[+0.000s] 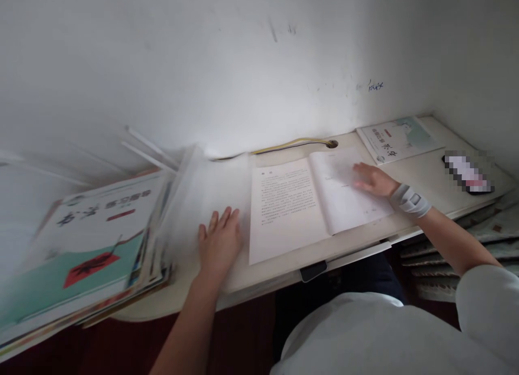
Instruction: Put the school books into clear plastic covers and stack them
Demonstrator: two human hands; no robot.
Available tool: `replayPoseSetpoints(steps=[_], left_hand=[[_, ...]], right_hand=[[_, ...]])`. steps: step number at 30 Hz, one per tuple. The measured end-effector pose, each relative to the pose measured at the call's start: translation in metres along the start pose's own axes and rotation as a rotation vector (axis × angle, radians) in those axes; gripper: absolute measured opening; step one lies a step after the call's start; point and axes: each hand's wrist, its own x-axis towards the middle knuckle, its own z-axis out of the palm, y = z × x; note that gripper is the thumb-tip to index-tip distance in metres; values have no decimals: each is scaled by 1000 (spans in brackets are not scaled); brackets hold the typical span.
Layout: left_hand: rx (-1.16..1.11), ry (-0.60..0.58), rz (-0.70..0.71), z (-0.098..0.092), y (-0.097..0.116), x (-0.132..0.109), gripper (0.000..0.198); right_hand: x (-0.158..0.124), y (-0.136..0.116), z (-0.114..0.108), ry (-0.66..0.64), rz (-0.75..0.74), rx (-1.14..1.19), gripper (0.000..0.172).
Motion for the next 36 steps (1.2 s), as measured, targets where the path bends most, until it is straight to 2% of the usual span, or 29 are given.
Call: replayPoseSetpoints(steps=[2, 3, 5, 7, 10, 13, 15, 18, 21, 24, 27, 30, 32, 33, 34, 35, 36], left_hand=[[-109, 125, 26, -11, 17, -4, 48], [-195, 160, 65, -14, 29, -6, 48], [-401, 135, 175, -16, 56, -8, 48], [-584, 26, 260, -11, 85, -9, 50], [-792, -120, 295, 1, 120, -11, 51], [-956, -229, 268, 5, 135, -15, 52], [-1046, -263, 239, 3, 135, -19, 55], [-980, -207, 358, -4, 139, -28, 70], [-695, -145, 600, -6, 164, -39, 81], [-451, -62, 741, -2, 204, -46, 57], [-396, 33, 761, 2, 233, -44, 42], [-563, 88, 664, -1, 233, -41, 43], [-797, 119, 537, -5, 219, -42, 47], [-937, 134, 459, -7, 210, -45, 49], [-1081, 143, 376, -9, 200, -49, 50], [-1217, 140, 291, -10, 191, -53, 51], [-1339, 123, 208, -10, 182, -58, 52]], right_hand=[[-9, 15, -11, 195, 174, 268, 69], [-13, 21, -15, 244, 254, 382, 67], [-19, 27, -22, 245, 358, 591, 64], [-21, 24, -23, 177, 389, 781, 66], [-15, 3, -18, 5, 398, 1003, 71], [0, -25, -4, -193, 451, 1078, 79], [12, -42, 6, -262, 481, 1108, 81], [29, -56, 16, -184, 435, 1144, 74], [36, -61, 15, -99, 380, 1154, 69], [30, -66, -1, -1, 339, 1126, 65], [10, -70, -29, 236, 274, 1014, 57], [-15, -55, -55, 594, 202, 810, 47], [-27, -31, -60, 858, 180, 639, 38], [-29, -18, -57, 933, 198, 553, 35], [-30, -7, -49, 944, 233, 461, 34], [-27, 1, -38, 877, 262, 365, 35], [-23, 4, -25, 690, 251, 292, 37]])
